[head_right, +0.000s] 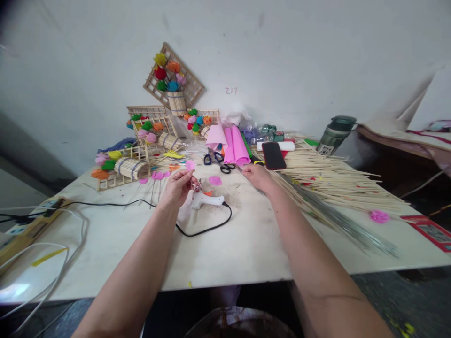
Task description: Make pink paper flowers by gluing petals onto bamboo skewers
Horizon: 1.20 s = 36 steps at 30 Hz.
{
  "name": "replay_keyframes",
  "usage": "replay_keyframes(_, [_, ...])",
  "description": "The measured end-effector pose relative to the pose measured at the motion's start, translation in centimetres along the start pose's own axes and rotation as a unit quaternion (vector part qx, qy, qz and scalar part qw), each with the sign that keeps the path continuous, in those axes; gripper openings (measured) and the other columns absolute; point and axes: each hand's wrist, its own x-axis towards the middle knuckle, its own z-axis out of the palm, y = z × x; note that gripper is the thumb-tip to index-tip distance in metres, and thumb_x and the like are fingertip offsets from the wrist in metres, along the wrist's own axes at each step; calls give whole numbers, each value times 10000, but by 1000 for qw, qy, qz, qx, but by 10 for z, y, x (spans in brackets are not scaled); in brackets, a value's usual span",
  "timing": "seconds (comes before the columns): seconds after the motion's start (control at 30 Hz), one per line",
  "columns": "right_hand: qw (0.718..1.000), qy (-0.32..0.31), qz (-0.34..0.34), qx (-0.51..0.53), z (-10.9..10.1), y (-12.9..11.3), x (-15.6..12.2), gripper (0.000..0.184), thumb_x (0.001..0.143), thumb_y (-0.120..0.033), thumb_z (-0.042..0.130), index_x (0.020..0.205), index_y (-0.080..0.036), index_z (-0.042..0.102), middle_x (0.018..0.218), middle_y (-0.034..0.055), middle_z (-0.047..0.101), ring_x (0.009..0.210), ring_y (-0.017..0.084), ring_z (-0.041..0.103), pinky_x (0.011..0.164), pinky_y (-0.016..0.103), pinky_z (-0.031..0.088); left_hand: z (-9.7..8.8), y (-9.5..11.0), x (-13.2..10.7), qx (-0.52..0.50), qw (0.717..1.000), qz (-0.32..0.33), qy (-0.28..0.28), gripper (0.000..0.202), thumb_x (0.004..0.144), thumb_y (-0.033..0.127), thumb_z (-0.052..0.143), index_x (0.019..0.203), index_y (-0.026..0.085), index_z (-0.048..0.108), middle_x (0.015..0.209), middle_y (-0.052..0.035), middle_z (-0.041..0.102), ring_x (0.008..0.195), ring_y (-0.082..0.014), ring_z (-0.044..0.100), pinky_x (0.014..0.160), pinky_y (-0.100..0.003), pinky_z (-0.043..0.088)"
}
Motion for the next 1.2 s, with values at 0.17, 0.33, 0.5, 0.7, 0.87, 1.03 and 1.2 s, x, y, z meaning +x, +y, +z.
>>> replay_keyframes(0.17, [904,-72,11,422,10,-24,-10,193,633,-279,644,738,-139,562,584,-18,526,421,45,379,371,170,208,4,-1,-1,3,1000,-21,-11,181,647,269,689,712,140,580,554,-8,623,480,-92,552,410,-180,352])
replay_keyframes(0.33, [842,-108,-7,529,23,-55,-5,220,586,-256,684,719,-125,568,607,19,595,401,37,374,333,169,164,12,2,-5,12,998,-42,-49,176,640,270,697,690,151,577,539,-1,620,603,-138,619,466,-187,383])
replay_keyframes(0.5, [829,-109,-17,548,33,-72,7,172,558,-190,673,684,-122,577,518,-13,556,410,41,405,335,160,185,19,3,-8,35,992,-54,-110,164,651,268,692,695,138,601,546,-12,627,655,-159,634,590,-236,448])
replay_keyframes(0.7, [819,-115,-36,562,35,-79,16,194,548,-177,673,719,-128,596,488,-41,521,401,40,410,352,161,217,21,3,-9,47,989,-61,-123,177,642,273,699,692,129,608,552,-14,635,506,-108,581,548,-228,440])
replay_keyframes(0.87, [803,-83,-73,585,26,-74,19,289,590,-275,687,828,-140,594,613,2,609,424,41,411,355,165,177,29,2,-15,59,982,-91,-155,185,627,282,710,671,136,605,531,-17,625,514,-128,593,567,-253,450])
replay_keyframes(1.03, [811,-83,-63,575,27,-67,16,260,574,-292,699,762,-148,593,559,-23,577,415,43,405,360,172,193,32,1,-15,57,984,-84,-147,181,618,277,718,666,136,614,540,-27,628,593,-150,616,598,-258,457])
replay_keyframes(1.2, [820,-123,-80,553,37,-65,14,227,574,-251,701,755,-141,619,514,-47,530,393,38,393,364,177,221,27,-3,-12,47,990,-60,-119,156,643,276,700,677,144,624,560,-22,634,557,-124,595,566,-237,445])
